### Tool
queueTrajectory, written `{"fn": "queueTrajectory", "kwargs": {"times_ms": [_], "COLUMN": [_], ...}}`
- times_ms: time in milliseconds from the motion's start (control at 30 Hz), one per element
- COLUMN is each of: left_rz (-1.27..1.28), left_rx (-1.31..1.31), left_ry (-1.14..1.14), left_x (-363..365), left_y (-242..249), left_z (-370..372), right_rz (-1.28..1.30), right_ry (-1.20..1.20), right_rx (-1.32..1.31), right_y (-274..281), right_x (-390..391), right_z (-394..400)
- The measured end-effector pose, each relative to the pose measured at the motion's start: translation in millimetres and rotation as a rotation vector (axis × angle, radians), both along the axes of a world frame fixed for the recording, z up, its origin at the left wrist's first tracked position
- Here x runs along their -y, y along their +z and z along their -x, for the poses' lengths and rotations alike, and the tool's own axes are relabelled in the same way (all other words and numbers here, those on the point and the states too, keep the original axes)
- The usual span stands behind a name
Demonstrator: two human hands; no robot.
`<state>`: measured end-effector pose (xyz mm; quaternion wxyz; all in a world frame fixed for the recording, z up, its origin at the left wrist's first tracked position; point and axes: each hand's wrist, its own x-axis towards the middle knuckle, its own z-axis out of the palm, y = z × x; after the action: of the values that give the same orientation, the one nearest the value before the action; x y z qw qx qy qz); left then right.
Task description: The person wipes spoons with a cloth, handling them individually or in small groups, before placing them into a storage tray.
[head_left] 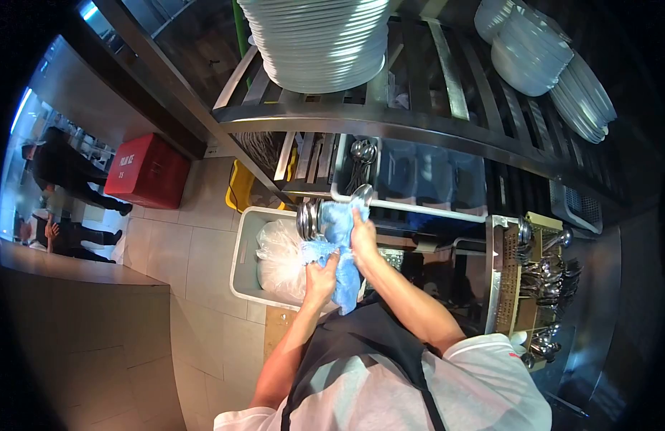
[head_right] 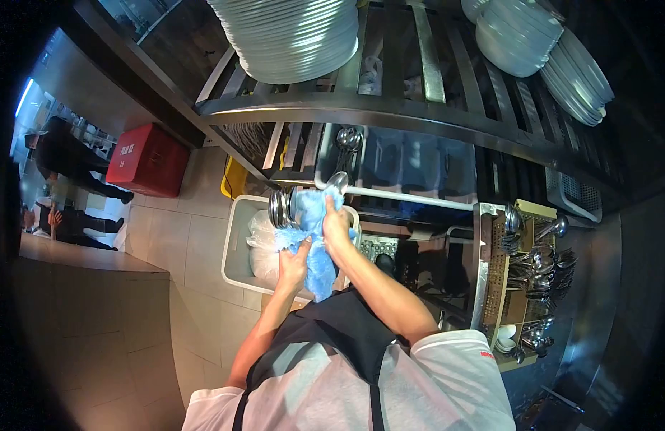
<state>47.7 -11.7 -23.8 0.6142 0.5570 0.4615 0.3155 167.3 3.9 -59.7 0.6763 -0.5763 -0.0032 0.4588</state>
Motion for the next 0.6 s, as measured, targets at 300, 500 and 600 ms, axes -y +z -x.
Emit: {"fn": "queueTrajectory", "kwargs": {"times_ms": [300, 500, 600], "left_rz": [0.145, 0.279, 0.323], "left_rx": [-0.249, -0.09, 0.13], "left_ry": [0.036, 0.031, 0.09], "left_x": [1.4, 2.2, -2.1], "left_y": [-65.6, -69.2, -70.6], "left_z": [3.1, 9.0, 11.5], "right_rz": [0.063, -0.062, -0.143], "right_ry": [0.306, 0.534, 0.584], "right_rx": [-0.09, -0.141, -0.497], "right_y": [-55.2, -82.3, -76.4], "right_x": [38.0, -28.1, -17.3], "right_z": [11.6, -84.8, -84.1]}}
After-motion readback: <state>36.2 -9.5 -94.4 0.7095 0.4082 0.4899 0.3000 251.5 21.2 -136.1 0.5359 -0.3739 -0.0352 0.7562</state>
